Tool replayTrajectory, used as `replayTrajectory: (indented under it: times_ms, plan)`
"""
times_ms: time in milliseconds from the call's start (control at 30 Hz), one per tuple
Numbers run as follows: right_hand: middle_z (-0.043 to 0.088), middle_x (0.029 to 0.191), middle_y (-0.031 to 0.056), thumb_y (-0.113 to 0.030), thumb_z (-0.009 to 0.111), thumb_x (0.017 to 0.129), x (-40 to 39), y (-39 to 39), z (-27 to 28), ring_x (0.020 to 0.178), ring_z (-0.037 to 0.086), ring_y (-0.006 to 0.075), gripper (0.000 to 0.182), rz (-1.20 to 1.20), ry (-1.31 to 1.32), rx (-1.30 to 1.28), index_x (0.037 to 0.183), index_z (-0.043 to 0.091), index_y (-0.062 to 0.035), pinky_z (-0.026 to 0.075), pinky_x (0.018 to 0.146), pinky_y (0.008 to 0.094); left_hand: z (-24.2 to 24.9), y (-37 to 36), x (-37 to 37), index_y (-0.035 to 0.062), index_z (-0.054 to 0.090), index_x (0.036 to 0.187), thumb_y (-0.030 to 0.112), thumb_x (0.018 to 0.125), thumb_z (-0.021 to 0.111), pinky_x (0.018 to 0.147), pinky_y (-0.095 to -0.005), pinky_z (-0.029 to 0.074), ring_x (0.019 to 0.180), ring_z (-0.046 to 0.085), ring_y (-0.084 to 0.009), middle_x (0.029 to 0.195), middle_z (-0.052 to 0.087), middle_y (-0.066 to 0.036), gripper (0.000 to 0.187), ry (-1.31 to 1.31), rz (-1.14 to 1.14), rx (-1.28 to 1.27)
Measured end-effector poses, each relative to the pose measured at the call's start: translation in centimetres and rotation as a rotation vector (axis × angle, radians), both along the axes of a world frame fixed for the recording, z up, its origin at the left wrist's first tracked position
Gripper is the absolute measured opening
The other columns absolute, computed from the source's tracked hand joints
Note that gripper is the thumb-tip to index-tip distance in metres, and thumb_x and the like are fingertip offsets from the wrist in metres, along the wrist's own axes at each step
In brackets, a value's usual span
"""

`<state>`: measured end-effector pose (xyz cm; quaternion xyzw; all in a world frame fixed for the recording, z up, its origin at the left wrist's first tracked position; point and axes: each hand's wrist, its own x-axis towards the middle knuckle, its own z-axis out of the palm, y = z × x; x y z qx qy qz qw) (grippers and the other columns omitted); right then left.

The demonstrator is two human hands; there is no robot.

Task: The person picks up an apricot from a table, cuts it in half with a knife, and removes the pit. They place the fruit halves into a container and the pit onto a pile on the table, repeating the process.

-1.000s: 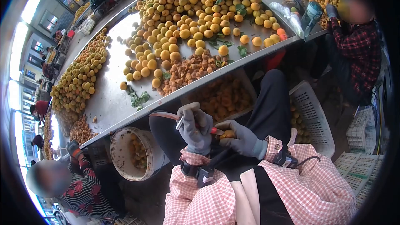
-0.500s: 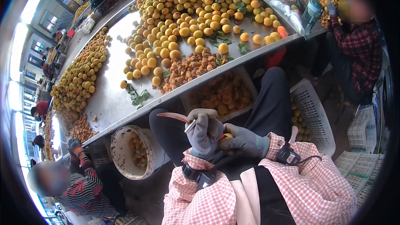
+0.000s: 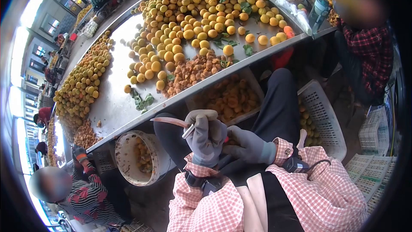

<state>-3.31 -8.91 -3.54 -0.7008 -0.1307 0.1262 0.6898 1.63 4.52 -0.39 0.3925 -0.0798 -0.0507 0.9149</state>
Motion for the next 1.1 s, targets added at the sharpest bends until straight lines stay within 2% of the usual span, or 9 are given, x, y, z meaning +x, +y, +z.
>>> replayTrajectory:
  times_ms: [233,400,533,600,733,833,900,1000,1100]
  plan:
    - [0.059,0.100,0.0184,-0.015,0.066,0.085,0.3,0.6,-1.0,0.090,0.062,0.0348,0.038,-0.142,-0.226,0.023,0.117,0.049,-0.0013,0.049,0.074,0.0375,0.9,-0.7,1.1,0.0044,0.055,0.100,0.027,0.099,0.050,0.038,-0.0240,0.026,0.038,0.030,-0.0070,0.051,0.040,0.001,0.023,-0.038,0.030,-0.017]
    - [0.059,0.099,0.0191,-0.014,0.066,0.084,1.2,-0.4,-0.6,0.088,0.062,0.0361,0.037,-0.110,-0.482,-0.308,0.116,0.050,-0.0024,0.050,0.073,0.0381,0.3,-0.7,1.6,0.0050,0.056,0.100,0.028,0.099,0.049,0.037,-0.0229,0.026,0.037,0.029,-0.0065,0.055,0.043,0.001,0.024,0.093,0.028,-0.062]
    - [0.060,0.101,0.0170,-0.017,0.065,0.086,1.3,0.6,-3.0,0.087,0.063,0.0314,0.035,-0.177,-0.543,-0.308,0.114,0.051,-0.0019,0.050,0.073,0.0357,-0.5,-0.7,2.1,0.0050,0.057,0.099,0.029,0.099,0.049,0.036,-0.0229,0.025,0.037,0.029,-0.0059,0.059,0.046,0.000,0.025,0.189,0.126,0.022]
    - [0.062,0.103,0.0115,-0.022,0.063,0.090,0.8,1.3,-3.2,0.086,0.064,0.0230,0.033,-0.221,-0.098,0.001,0.114,0.051,-0.0018,0.050,0.073,0.0319,-1.0,-0.6,2.5,0.0050,0.057,0.099,0.029,0.099,0.049,0.035,-0.0230,0.025,0.037,0.029,-0.0059,0.058,0.045,0.001,0.025,0.180,0.150,0.027]
    - [0.062,0.103,0.0064,-0.026,0.060,0.093,1.4,0.9,-3.5,0.085,0.062,0.0157,0.031,-0.186,0.120,0.317,0.112,0.054,-0.0026,0.050,0.076,0.0289,-0.8,0.8,3.0,0.0056,0.058,0.098,0.028,0.098,0.050,0.035,-0.0231,0.023,0.036,0.029,-0.0061,0.056,0.044,0.001,0.024,0.130,0.179,-0.006]
    - [0.064,0.095,0.0043,-0.029,0.060,0.093,2.2,0.4,-2.1,0.074,0.059,0.0110,0.028,-0.161,0.285,0.427,0.107,0.058,-0.0046,0.050,0.069,0.0246,-0.2,2.7,3.7,0.0056,0.059,0.097,0.030,0.099,0.047,0.034,-0.0219,0.021,0.036,0.026,-0.0043,0.056,0.042,0.003,0.027,0.087,0.184,-0.039]
    - [0.063,0.082,0.0025,-0.034,0.060,0.092,3.7,-0.2,-0.7,0.059,0.054,0.0061,0.029,-0.241,0.542,0.463,0.105,0.059,-0.0074,0.043,0.052,0.0183,-0.7,4.6,4.3,0.0058,0.059,0.097,0.030,0.100,0.045,0.033,-0.0202,0.019,0.037,0.024,-0.0023,0.056,0.041,0.005,0.028,0.067,0.133,-0.125]
    - [0.063,0.078,0.0016,-0.035,0.059,0.093,7.3,0.2,-0.9,0.054,0.053,0.0052,0.029,-0.292,0.414,0.479,0.105,0.060,-0.0084,0.040,0.047,0.0179,-1.5,6.2,4.4,0.0054,0.058,0.097,0.030,0.100,0.045,0.033,-0.0199,0.020,0.038,0.024,-0.0019,0.056,0.040,0.005,0.028,0.152,0.160,-0.145]
    - [0.062,0.079,0.0011,-0.033,0.061,0.092,12.5,0.7,0.2,0.057,0.053,0.0059,0.032,-0.248,0.458,0.480,0.111,0.058,-0.0081,0.041,0.047,0.0193,-2.8,6.6,4.2,0.0053,0.058,0.097,0.031,0.100,0.045,0.034,-0.0199,0.021,0.038,0.024,-0.0020,0.057,0.039,0.006,0.029,0.207,0.223,-0.074]
